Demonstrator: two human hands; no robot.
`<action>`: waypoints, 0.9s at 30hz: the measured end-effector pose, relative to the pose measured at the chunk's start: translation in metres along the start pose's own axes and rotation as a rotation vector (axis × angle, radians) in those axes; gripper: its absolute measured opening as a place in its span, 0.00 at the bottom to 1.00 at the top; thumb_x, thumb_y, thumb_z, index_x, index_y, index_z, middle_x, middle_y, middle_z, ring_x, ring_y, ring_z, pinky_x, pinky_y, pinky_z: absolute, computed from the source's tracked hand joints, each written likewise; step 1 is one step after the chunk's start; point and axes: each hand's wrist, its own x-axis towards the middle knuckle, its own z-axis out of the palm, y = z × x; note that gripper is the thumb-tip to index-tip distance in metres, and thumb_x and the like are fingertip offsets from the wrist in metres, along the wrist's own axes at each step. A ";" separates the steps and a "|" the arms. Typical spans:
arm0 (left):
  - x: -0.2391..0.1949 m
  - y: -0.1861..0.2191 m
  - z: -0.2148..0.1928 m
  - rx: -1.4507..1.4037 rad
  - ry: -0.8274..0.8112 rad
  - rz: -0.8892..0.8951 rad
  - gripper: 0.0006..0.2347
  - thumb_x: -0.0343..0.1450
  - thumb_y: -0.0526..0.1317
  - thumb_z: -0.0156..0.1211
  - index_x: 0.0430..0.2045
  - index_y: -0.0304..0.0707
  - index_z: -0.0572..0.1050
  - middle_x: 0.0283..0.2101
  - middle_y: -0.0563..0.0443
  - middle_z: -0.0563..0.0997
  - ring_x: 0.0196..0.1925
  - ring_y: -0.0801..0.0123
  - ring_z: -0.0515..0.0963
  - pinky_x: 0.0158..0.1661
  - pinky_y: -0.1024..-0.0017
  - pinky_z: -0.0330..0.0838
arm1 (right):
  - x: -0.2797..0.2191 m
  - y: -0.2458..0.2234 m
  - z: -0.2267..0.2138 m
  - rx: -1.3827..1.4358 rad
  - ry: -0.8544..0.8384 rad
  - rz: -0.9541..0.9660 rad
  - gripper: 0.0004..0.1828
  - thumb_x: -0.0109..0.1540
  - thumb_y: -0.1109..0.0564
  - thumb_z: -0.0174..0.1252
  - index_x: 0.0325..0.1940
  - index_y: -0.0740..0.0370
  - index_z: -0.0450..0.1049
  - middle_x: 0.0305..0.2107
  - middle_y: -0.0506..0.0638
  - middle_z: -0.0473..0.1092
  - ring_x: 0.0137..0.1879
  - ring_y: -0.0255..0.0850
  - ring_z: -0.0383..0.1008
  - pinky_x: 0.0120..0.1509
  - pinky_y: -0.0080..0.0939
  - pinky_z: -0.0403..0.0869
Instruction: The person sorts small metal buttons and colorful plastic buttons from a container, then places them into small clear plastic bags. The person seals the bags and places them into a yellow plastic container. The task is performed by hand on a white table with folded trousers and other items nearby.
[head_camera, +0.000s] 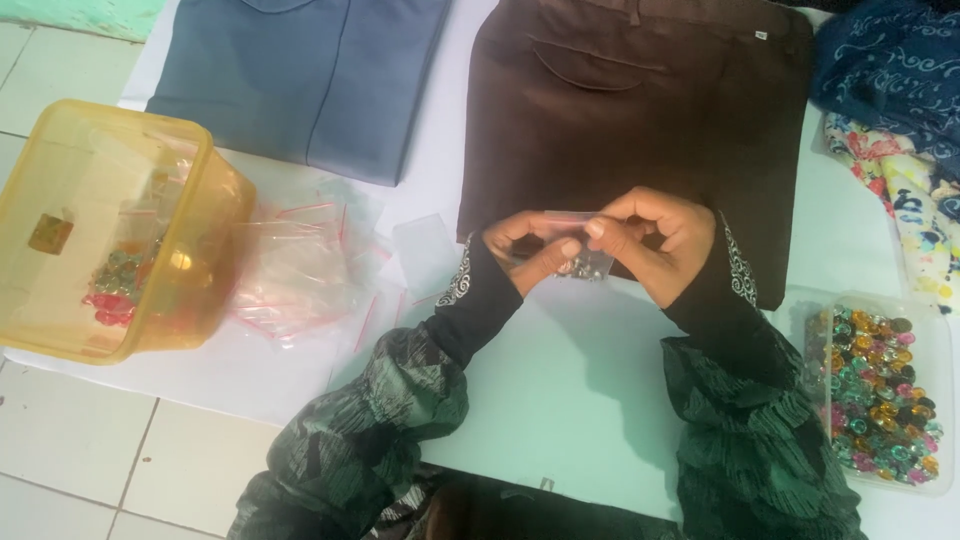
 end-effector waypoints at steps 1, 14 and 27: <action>0.002 -0.001 -0.003 0.013 0.009 0.021 0.10 0.71 0.40 0.69 0.42 0.37 0.82 0.34 0.42 0.85 0.39 0.61 0.86 0.41 0.65 0.82 | 0.000 -0.001 0.002 -0.023 -0.020 0.007 0.11 0.67 0.55 0.62 0.33 0.64 0.80 0.18 0.54 0.74 0.24 0.42 0.72 0.35 0.38 0.74; 0.007 -0.012 -0.021 -0.010 0.107 0.017 0.10 0.74 0.40 0.66 0.43 0.33 0.81 0.32 0.40 0.85 0.36 0.64 0.85 0.40 0.69 0.83 | -0.013 0.025 0.014 0.050 -0.197 0.186 0.08 0.63 0.57 0.64 0.40 0.64 0.82 0.28 0.57 0.78 0.31 0.44 0.79 0.37 0.41 0.79; 0.008 -0.034 0.001 -0.072 0.010 0.071 0.12 0.69 0.32 0.70 0.45 0.32 0.79 0.42 0.40 0.84 0.45 0.62 0.85 0.44 0.69 0.82 | -0.003 0.026 0.008 0.112 -0.025 0.202 0.11 0.68 0.55 0.60 0.46 0.66 0.80 0.30 0.58 0.74 0.35 0.43 0.79 0.41 0.40 0.81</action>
